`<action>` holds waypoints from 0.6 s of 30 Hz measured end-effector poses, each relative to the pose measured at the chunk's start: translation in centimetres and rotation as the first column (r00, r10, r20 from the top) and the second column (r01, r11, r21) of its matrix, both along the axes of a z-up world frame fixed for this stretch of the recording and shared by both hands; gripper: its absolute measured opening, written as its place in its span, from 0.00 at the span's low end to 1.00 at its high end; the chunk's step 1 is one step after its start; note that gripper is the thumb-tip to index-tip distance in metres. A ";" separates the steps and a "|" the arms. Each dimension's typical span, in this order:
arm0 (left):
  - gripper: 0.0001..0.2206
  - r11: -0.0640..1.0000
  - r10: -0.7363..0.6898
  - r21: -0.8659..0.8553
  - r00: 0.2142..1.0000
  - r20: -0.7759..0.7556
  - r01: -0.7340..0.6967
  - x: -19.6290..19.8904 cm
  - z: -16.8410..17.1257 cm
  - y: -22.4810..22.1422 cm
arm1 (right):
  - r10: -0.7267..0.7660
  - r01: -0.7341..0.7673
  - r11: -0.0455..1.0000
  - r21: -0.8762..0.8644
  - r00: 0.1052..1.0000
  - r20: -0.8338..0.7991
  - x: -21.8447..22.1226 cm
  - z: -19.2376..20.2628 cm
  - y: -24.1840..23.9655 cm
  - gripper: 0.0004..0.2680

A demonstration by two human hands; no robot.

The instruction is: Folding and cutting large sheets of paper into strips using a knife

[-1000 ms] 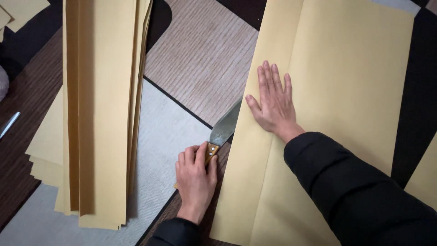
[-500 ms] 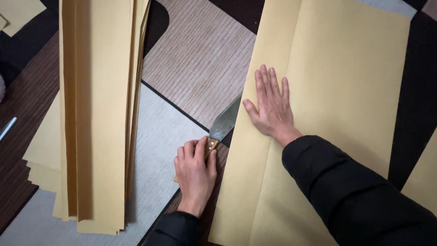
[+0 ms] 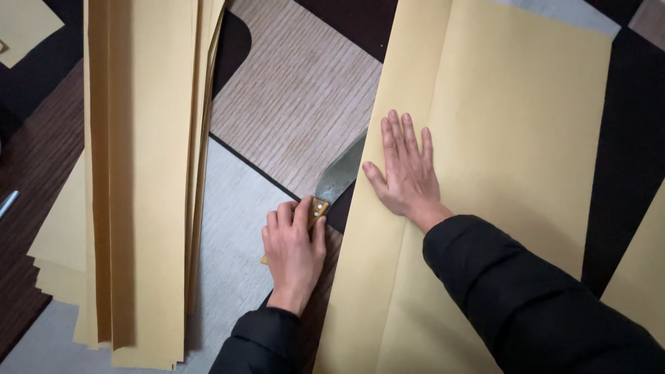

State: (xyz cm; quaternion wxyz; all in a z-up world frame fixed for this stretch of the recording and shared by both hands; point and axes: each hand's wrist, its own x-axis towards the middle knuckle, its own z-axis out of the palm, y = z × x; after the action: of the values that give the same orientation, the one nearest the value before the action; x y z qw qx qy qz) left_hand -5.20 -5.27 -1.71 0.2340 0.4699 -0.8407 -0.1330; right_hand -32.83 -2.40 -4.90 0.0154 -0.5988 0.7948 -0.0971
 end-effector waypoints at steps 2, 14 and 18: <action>0.21 1.000 0.000 0.009 1.000 -0.004 0.000 -0.4 0.5 -0.4 | -0.001 0.001 1.000 0.006 1.000 -0.008 0.1 0.2 0.0 0.35; 0.22 1.000 -0.001 0.025 1.000 -0.001 0.001 -2.8 0.1 -3.1 | 0.003 -0.003 1.000 0.012 1.000 -0.028 0.0 -0.2 0.1 0.35; 0.22 1.000 0.000 0.022 1.000 0.019 -0.001 -3.6 -0.1 -4.3 | 0.005 -0.004 1.000 0.008 1.000 -0.011 0.1 -0.2 0.1 0.36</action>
State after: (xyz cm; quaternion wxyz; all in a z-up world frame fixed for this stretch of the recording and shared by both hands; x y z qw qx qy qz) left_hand -8.79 -9.61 -1.81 0.2207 0.4739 -0.8413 -0.1376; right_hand -32.76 -2.30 -5.06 0.0136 -0.6011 0.7940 -0.0904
